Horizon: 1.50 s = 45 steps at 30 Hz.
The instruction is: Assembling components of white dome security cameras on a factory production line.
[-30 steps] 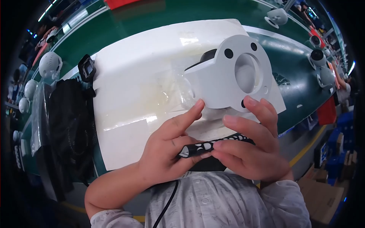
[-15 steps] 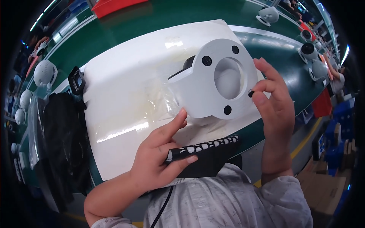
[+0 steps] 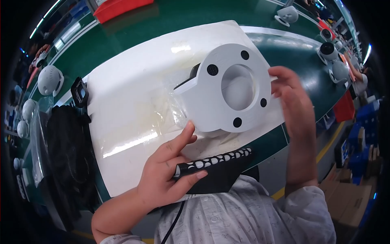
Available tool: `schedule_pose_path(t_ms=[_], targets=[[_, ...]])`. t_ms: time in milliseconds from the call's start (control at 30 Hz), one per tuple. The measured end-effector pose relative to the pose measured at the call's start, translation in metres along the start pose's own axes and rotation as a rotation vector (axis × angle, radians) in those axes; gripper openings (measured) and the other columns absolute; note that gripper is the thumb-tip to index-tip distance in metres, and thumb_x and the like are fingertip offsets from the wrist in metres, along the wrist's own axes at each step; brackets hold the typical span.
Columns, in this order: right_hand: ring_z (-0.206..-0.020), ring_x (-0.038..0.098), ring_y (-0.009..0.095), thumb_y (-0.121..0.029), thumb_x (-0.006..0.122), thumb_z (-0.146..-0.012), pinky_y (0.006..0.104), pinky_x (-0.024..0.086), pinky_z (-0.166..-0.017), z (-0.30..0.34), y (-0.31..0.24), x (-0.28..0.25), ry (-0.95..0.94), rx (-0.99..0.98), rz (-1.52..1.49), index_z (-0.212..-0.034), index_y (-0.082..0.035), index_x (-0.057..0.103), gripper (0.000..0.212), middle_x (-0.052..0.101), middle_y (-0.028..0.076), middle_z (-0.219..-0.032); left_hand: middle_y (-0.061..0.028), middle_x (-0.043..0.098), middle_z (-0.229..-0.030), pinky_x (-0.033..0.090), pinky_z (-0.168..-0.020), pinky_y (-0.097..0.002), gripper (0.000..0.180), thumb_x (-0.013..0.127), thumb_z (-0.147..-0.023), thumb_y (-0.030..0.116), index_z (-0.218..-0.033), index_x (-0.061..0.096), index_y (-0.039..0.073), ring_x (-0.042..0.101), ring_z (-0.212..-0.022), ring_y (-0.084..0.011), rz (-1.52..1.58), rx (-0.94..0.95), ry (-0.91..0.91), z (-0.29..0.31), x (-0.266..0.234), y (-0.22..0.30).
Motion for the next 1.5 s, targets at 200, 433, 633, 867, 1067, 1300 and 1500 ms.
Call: schedule_pose_path(t_ms=[200, 433, 633, 867, 1067, 1300, 1500], targets=[[-0.072, 0.048, 0.006, -0.014, 0.058, -0.08, 0.0201, 0.039, -0.067, -0.034, -0.005, 0.027, -0.227, 0.456, -0.839, -0.094, 0.0, 0.054, 0.02, 0.055, 0.001, -0.079, -0.0208, 0.037, -0.131, 0.042, -0.085, -0.0342, 0.018, 0.069, -0.068, 0.008, -0.069, 0.054, 0.0, 0.052, -0.104, -0.0303, 0.014, 0.01, -0.045, -0.001, -0.005, -0.004], [-0.072, 0.053, 0.018, -0.011, 0.058, -0.075, 0.0259, 0.041, -0.067, -0.163, 0.065, 0.087, 0.117, -0.494, 0.627, -0.081, -0.007, 0.059, 0.007, 0.054, 0.005, -0.08, -0.0176, 0.038, -0.13, 0.042, -0.085, -0.0337, 0.017, 0.068, -0.07, 0.011, -0.077, 0.057, 0.001, 0.051, -0.103, -0.0301, 0.054, -0.037, -0.088, -0.005, -0.009, -0.002], [-0.082, 0.054, 0.021, -0.02, 0.052, -0.08, 0.0345, 0.04, -0.073, -0.211, 0.141, 0.144, 0.043, -0.557, 1.059, -0.081, -0.009, 0.061, 0.014, 0.056, 0.005, -0.084, -0.013, 0.037, -0.132, 0.042, -0.084, -0.0338, 0.02, 0.065, -0.073, 0.014, -0.086, 0.058, 0.001, 0.05, -0.102, -0.0281, 0.097, -0.025, -0.135, -0.002, -0.006, -0.002], [-0.101, 0.051, 0.03, -0.033, 0.045, -0.087, 0.0396, 0.037, -0.088, -0.194, 0.148, 0.155, -0.276, 0.047, 0.734, -0.102, -0.002, 0.057, 0.037, 0.055, 0.014, -0.108, -0.0116, 0.039, -0.131, 0.042, -0.084, -0.0333, 0.019, 0.064, -0.074, 0.015, -0.081, 0.056, 0.0, 0.049, -0.101, -0.0279, 0.096, -0.098, -0.128, 0.001, -0.009, -0.012], [-0.122, 0.034, 0.028, -0.027, 0.048, -0.087, 0.0361, 0.026, -0.1, -0.123, 0.142, 0.112, -0.396, -0.152, 0.434, -0.117, -0.004, 0.049, 0.038, 0.042, 0.015, -0.127, -0.0175, 0.056, -0.111, 0.046, -0.074, -0.0304, 0.019, 0.068, -0.068, 0.0, -0.083, 0.057, -0.003, 0.057, -0.092, -0.0268, 0.069, -0.07, -0.147, -0.005, -0.012, 0.0], [-0.12, 0.035, 0.028, -0.033, 0.046, -0.086, 0.038, 0.026, -0.098, -0.119, 0.126, 0.116, -0.438, -0.178, 0.465, -0.111, -0.006, 0.051, 0.038, 0.043, 0.013, -0.125, -0.0119, 0.059, -0.101, 0.044, -0.079, -0.0257, 0.027, 0.06, -0.077, 0.004, -0.104, 0.058, -0.004, 0.056, -0.09, -0.0146, 0.234, -0.426, -0.143, 0.002, -0.011, -0.024], [-0.125, 0.03, 0.027, -0.032, 0.045, -0.087, 0.0366, 0.021, -0.102, -0.12, 0.126, 0.11, -0.521, -0.11, 0.488, -0.118, -0.006, 0.048, 0.04, 0.039, 0.013, -0.13, -0.0108, 0.059, -0.1, 0.044, -0.08, -0.0267, 0.029, 0.06, -0.077, 0.003, -0.105, 0.056, -0.004, 0.056, -0.091, -0.0144, 0.26, -0.464, -0.144, 0.003, -0.006, -0.024]])
Point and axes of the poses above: each hand's wrist, its own z-axis away from the middle knuckle, its own x-axis out of the palm, y = z × x, the point moved 4 cm from there along -z, towards the middle knuckle
